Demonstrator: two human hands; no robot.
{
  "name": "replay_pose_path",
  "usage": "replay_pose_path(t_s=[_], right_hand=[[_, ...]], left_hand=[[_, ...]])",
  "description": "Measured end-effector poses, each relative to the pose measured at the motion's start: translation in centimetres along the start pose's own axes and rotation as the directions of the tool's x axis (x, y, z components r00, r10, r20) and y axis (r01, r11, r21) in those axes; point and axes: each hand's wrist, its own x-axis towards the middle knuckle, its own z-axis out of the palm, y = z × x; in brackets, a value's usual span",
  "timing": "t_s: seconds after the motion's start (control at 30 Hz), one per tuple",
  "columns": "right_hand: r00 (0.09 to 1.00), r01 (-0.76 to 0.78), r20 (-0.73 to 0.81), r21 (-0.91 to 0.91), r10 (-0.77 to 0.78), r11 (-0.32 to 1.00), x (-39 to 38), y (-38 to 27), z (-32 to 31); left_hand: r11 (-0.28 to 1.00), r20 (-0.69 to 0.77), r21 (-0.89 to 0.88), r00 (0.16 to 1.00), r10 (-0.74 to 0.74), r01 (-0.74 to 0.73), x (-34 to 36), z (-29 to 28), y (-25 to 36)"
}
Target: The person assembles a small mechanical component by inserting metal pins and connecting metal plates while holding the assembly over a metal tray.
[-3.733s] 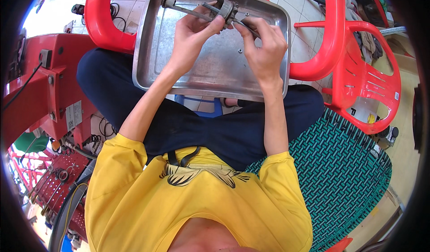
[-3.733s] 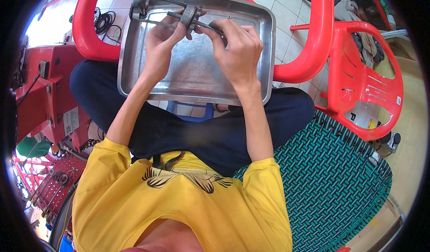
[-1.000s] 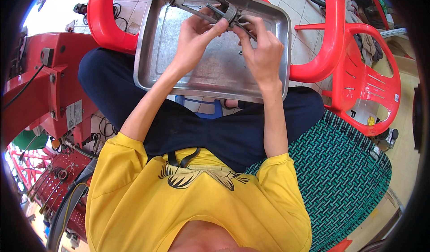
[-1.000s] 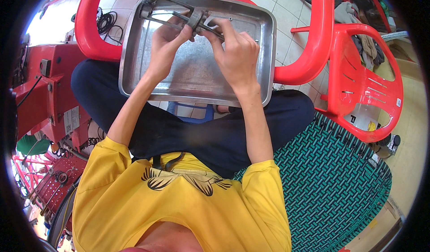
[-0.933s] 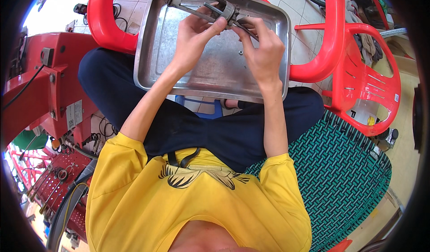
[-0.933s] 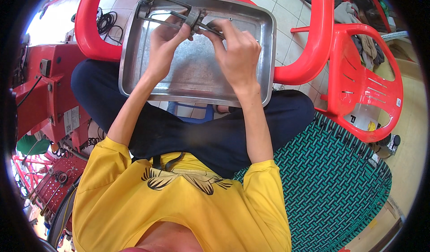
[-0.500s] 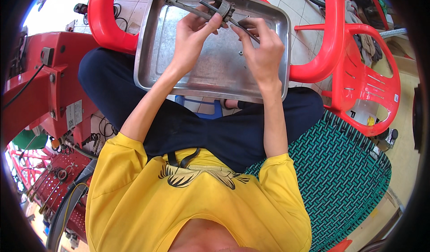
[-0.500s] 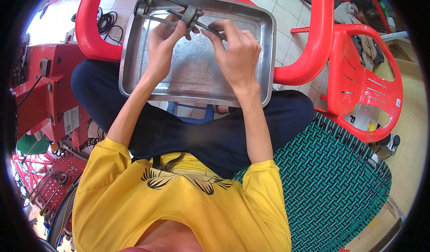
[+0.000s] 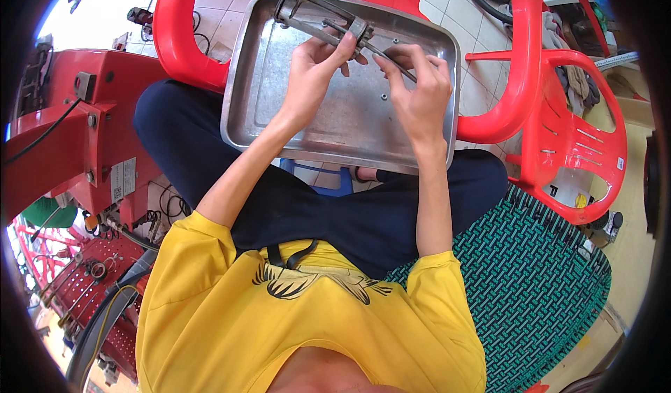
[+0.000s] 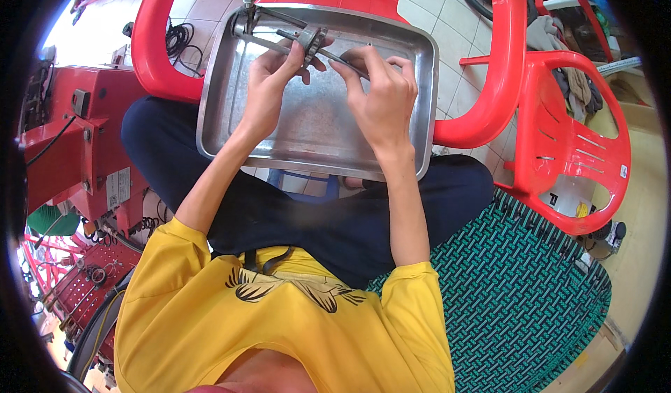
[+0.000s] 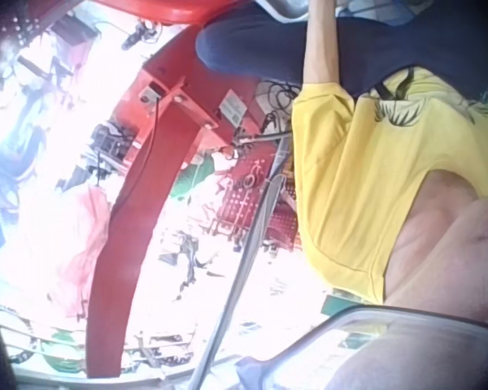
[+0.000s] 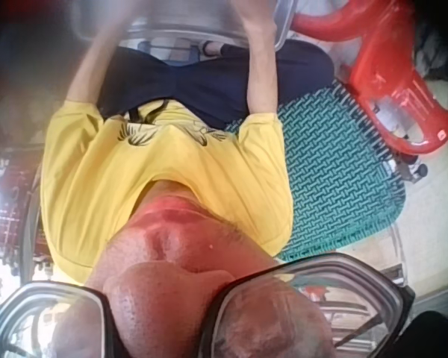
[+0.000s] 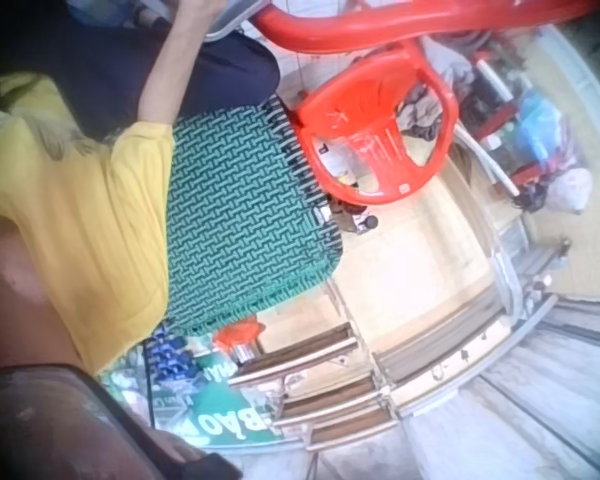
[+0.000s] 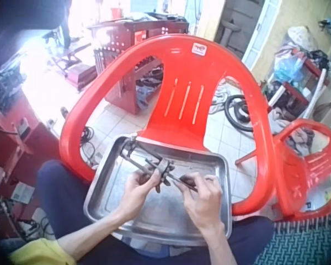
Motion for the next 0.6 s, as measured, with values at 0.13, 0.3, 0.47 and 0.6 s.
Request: replay_pose_path(t_s=[0.13,0.3,0.47,0.6], right_hand=[[0.999,0.02,0.036,-0.052,-0.018,0.998,0.08,0.48,0.06],[0.994,0.052,0.104,-0.145,-0.037,0.988,-0.25,0.8,0.27],[1.0,0.016,0.028,-0.053,-0.015,0.998,-0.17,0.38,0.49],[0.998,0.062,-0.013,-0.057,-0.063,0.996,0.01,0.51,0.28]], left_hand=[[1.0,-0.011,0.004,0.999,-0.031,0.031,0.06,0.17,-0.11],[0.999,-0.018,0.039,0.999,-0.03,0.03,0.09,0.13,-0.07],[0.999,-0.015,0.036,0.999,-0.032,0.033,0.19,0.07,0.1],[0.999,-0.016,0.036,0.999,-0.038,0.038,0.11,-0.33,-0.31]])
